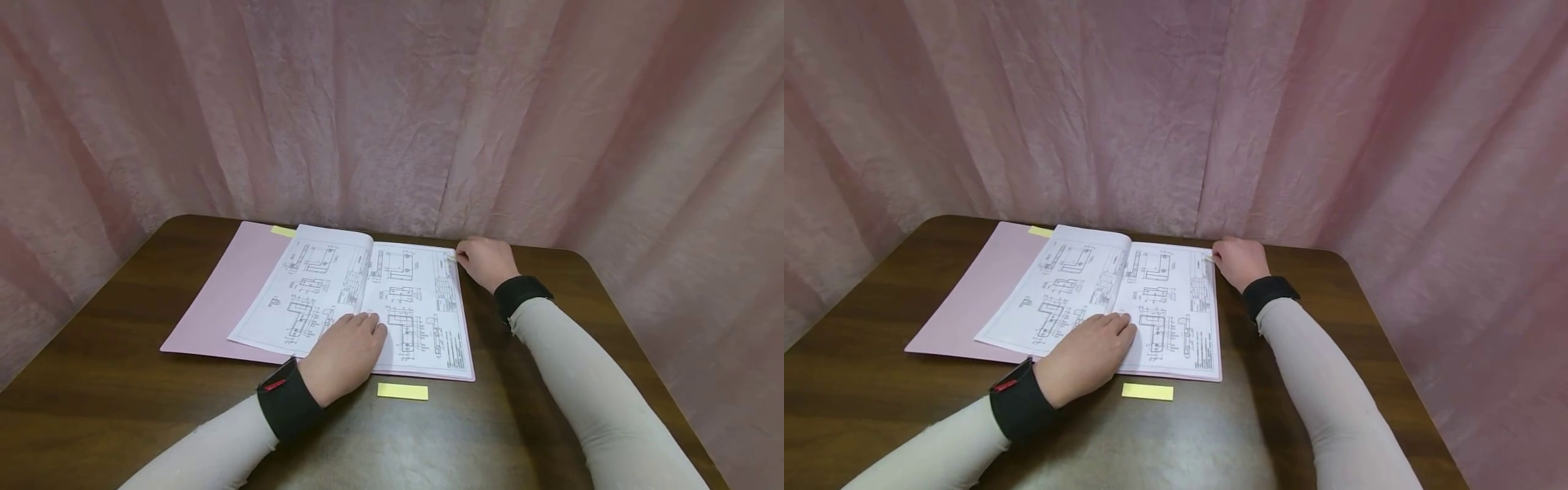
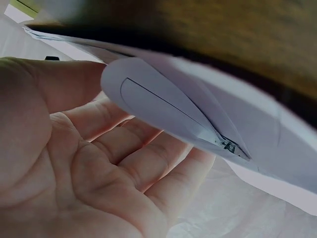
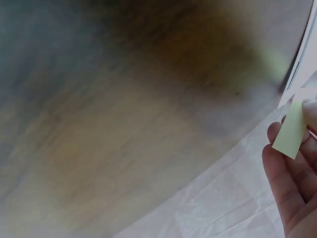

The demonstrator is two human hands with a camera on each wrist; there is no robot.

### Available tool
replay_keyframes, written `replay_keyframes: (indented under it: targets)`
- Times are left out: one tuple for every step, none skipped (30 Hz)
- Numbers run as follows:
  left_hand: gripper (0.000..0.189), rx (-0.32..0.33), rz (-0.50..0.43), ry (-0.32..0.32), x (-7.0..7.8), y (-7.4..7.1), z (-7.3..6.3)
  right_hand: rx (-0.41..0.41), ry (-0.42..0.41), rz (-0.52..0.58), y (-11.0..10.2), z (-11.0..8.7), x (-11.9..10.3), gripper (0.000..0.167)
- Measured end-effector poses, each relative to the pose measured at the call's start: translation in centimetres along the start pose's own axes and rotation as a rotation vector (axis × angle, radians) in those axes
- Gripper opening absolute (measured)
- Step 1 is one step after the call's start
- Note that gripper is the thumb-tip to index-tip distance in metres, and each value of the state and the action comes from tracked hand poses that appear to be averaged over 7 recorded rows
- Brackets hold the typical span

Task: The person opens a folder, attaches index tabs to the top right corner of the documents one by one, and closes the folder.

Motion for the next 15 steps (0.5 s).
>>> replay_keyframes:
  targets:
    - [0.034, -0.003, -0.004, -0.004, 0.0, 0.0, 0.0, -0.004, -0.005, -0.005, 0.1, 0.1, 0.0, 0.005]
    - [0.034, -0.005, -0.006, -0.006, 0.0, 0.0, 0.0, -0.006, -0.011, -0.009, 0.2, 0.2, -0.1, 0.005]
    - [0.035, -0.006, -0.006, -0.007, 0.0, 0.1, 0.0, -0.007, -0.021, -0.014, 0.3, 0.4, -0.1, 0.005]
    - [0.035, -0.006, -0.005, -0.008, 0.0, 0.1, 0.0, -0.008, -0.031, -0.017, 0.4, 0.5, -0.2, 0.005]
    - [0.035, -0.006, -0.005, -0.008, 0.0, 0.0, 0.0, -0.007, -0.044, -0.022, 0.4, 0.6, -0.3, 0.005]
    - [0.035, -0.005, -0.004, -0.009, 0.0, 0.0, 0.0, -0.007, -0.06, -0.03, 0.5, 0.7, -0.4, 0.004]
    - [0.035, -0.004, -0.003, -0.008, 0.0, 0.0, -0.1, -0.007, -0.075, -0.038, 0.6, 0.8, -0.5, 0.004]
    - [0.035, -0.004, -0.002, -0.007, 0.0, 0.1, -0.1, -0.007, -0.092, -0.046, 0.7, 0.8, -0.6, 0.004]
    - [0.035, -0.004, -0.001, -0.007, 0.0, 0.0, -0.1, -0.007, -0.111, -0.06, 0.7, 0.9, -0.7, 0.005]
    - [0.035, -0.004, 0.0, -0.006, 0.0, 0.1, -0.1, -0.007, -0.129, -0.074, 0.7, 1.0, -0.8, 0.008]
    - [0.035, -0.004, 0.0, -0.005, 0.0, 0.1, -0.1, -0.008, -0.147, -0.088, 0.8, 1.1, -0.9, 0.01]
    - [0.035, -0.004, 0.002, -0.004, 0.0, 0.1, -0.1, -0.008, -0.163, -0.102, 0.8, 1.1, -1.0, 0.012]
    - [0.035, -0.005, 0.004, -0.003, 0.0, 0.1, -0.1, -0.01, -0.178, -0.116, 0.9, 1.2, -1.0, 0.013]
    - [0.035, -0.005, 0.005, -0.003, 0.0, 0.0, -0.1, -0.012, -0.194, -0.13, 0.9, 1.3, -1.1, 0.014]
    - [0.035, -0.006, 0.007, -0.003, 0.0, 0.0, -0.1, -0.013, -0.207, -0.141, 0.9, 1.3, -1.2, 0.013]
Point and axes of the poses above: each hand's wrist, its own z-axis towards the middle knuckle, its own y-axis out of the palm, x = y × z, the point moved 6 cm from there along z, towards the middle knuckle, and after that the axes turned 4 degrees about x, right-handed, at the moved point
